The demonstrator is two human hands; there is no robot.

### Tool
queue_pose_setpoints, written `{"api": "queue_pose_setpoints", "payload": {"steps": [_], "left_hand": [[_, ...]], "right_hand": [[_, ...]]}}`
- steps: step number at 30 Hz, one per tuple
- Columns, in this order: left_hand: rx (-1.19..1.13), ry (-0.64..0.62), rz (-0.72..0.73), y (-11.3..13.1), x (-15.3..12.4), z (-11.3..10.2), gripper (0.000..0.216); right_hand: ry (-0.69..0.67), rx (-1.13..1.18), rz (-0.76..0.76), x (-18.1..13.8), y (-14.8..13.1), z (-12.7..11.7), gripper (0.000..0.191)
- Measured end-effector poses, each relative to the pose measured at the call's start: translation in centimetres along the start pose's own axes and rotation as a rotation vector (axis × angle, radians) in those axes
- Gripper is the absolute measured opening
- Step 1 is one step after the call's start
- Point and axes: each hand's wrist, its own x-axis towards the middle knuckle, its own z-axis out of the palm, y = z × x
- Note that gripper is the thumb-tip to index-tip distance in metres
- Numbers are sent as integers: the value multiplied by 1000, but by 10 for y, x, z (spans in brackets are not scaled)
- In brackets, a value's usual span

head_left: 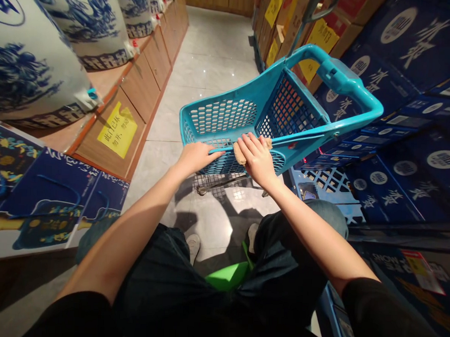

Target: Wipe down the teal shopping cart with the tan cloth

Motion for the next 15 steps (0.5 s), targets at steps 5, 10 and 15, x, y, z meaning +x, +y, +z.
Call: {"api": "queue_pose_setpoints", "payload": {"steps": [5, 10, 15], "left_hand": [[15, 31, -13, 17, -4, 3, 56], [41, 7, -2, 46, -15, 8, 55], [37, -82, 140, 61, -25, 7, 50]], "right_hand": [[18, 35, -27, 1, 25, -5, 73], [60, 70, -50, -2, 51, -11, 63], [64, 104, -32, -3, 73, -19, 67]]}}
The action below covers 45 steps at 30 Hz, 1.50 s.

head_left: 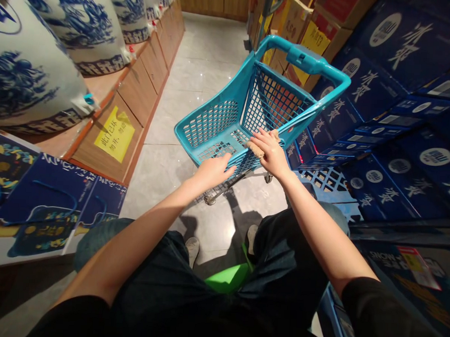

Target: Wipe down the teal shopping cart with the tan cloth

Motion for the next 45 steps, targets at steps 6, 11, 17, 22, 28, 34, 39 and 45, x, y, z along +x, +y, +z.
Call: {"api": "queue_pose_setpoints", "payload": {"steps": [6, 11, 17, 22, 28, 34, 39, 45], "left_hand": [[90, 37, 292, -53, -3, -4, 50], [100, 12, 267, -87, 0, 2, 41], [222, 45, 224, -82, -1, 7, 44], [214, 67, 222, -82, -3, 14, 41], [70, 177, 329, -94, -1, 31, 33], [72, 296, 345, -114, 5, 37, 42], [173, 255, 282, -102, 7, 38, 49], [374, 293, 287, -97, 6, 40, 45]], "right_hand": [[-2, 3, 54, -2, 16, -8, 78], [44, 3, 127, -12, 1, 5, 85], [-51, 106, -80, -48, -55, 30, 77], [-144, 90, -182, -58, -64, 32, 63], [-88, 28, -216, -45, -28, 11, 69], [-16, 17, -34, -42, -8, 3, 81], [14, 23, 31, -66, -27, 27, 95], [91, 42, -262, -90, -36, 45, 81]]}}
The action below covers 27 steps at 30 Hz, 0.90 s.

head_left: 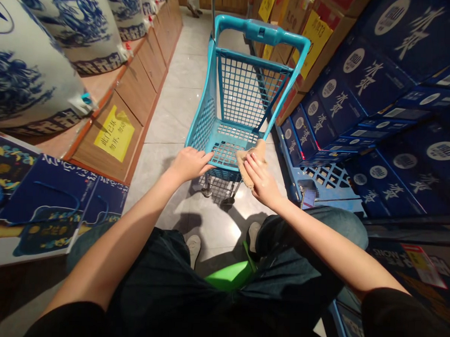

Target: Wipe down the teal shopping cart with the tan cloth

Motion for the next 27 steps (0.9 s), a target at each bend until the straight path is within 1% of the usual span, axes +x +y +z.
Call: {"api": "queue_pose_setpoints", "payload": {"steps": [2, 3, 5, 7, 9, 12, 15, 17, 20, 25, 27], "left_hand": [[21, 18, 1, 0, -1, 1, 43], [21, 26, -4, 1, -1, 1, 42], [12, 33, -19, 5, 1, 1, 40], [-2, 29, -36, 12, 4, -1, 39], [-17, 18, -56, 19, 7, -4, 39], [-51, 5, -83, 27, 11, -6, 38], [-51, 8, -91, 28, 9, -6, 37], [-46, 20, -77, 25, 7, -4, 38], [-81, 64, -38, 18, 4, 1, 40], [-83, 134, -7, 7, 1, 10, 50], [-80, 154, 2, 5, 0, 11, 52]], "right_hand": [[28, -34, -71, 1, 13, -6, 73], [27, -47, -76, 2, 20, -11, 71], [1, -46, -33, 5, 33, -21, 70], [-30, -25, 28, 5, 39, -29, 74], [-41, -7, 84, 4, 37, -32, 79], [-32, 3, 144, 0, 21, -24, 79], [-26, 23, 97, -5, 6, -12, 74], [-22, 26, 39, -5, 5, -9, 70], [-39, 40, 12, 1, 16, -15, 65], [-150, 165, 23, 24, 45, -41, 64], [-133, 206, 63, 32, 56, -48, 66]]}}
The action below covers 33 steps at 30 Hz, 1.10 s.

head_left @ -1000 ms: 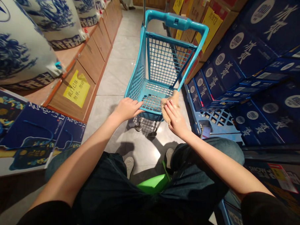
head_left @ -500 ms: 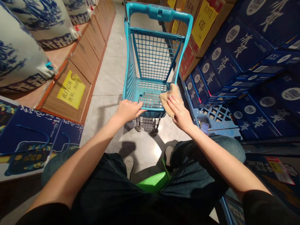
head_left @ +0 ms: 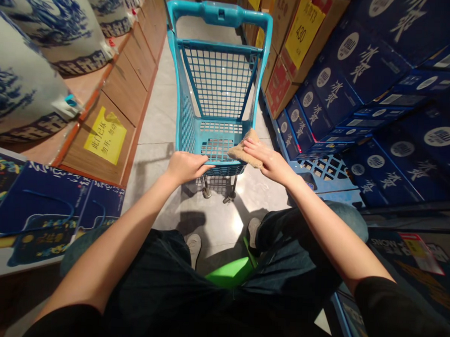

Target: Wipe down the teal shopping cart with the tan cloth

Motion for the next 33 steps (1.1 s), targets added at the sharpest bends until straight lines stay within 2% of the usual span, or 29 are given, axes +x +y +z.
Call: {"api": "queue_pose_setpoints", "payload": {"steps": [3, 5, 10, 13, 15, 18, 21, 24, 28, 33], "left_hand": [[6, 21, 12, 0, -3, 1, 52], [12, 35, 11, 1, -4, 1, 50], [2, 36, 8, 2, -5, 0, 47], [-10, 29, 6, 2, -4, -1, 48], [9, 29, 5, 2, -4, -1, 49], [26, 28, 13, 1, -4, 0, 51], [-33, 25, 1, 1, -4, 0, 56], [-98, 20, -28, 2, -4, 0, 57], [-71, 1, -37, 5, -3, -3, 53], [-17, -33, -12, 7, -3, -4, 47]], "right_hand": [[70, -3, 78, 5, 7, -3, 74], [87, -27, 72, 4, 4, 8, 74], [79, -79, 6, -12, -34, 52, 72], [76, -114, -7, -19, -47, 62, 70], [51, -123, -28, -18, -44, 57, 66], [29, -98, -50, -12, -29, 36, 60], [22, -42, 19, -2, -12, 12, 60], [34, -8, 118, 5, -1, -2, 67], [98, -24, 176, 6, -4, 2, 71], [13, -32, 101, -6, -32, 19, 59]]}}
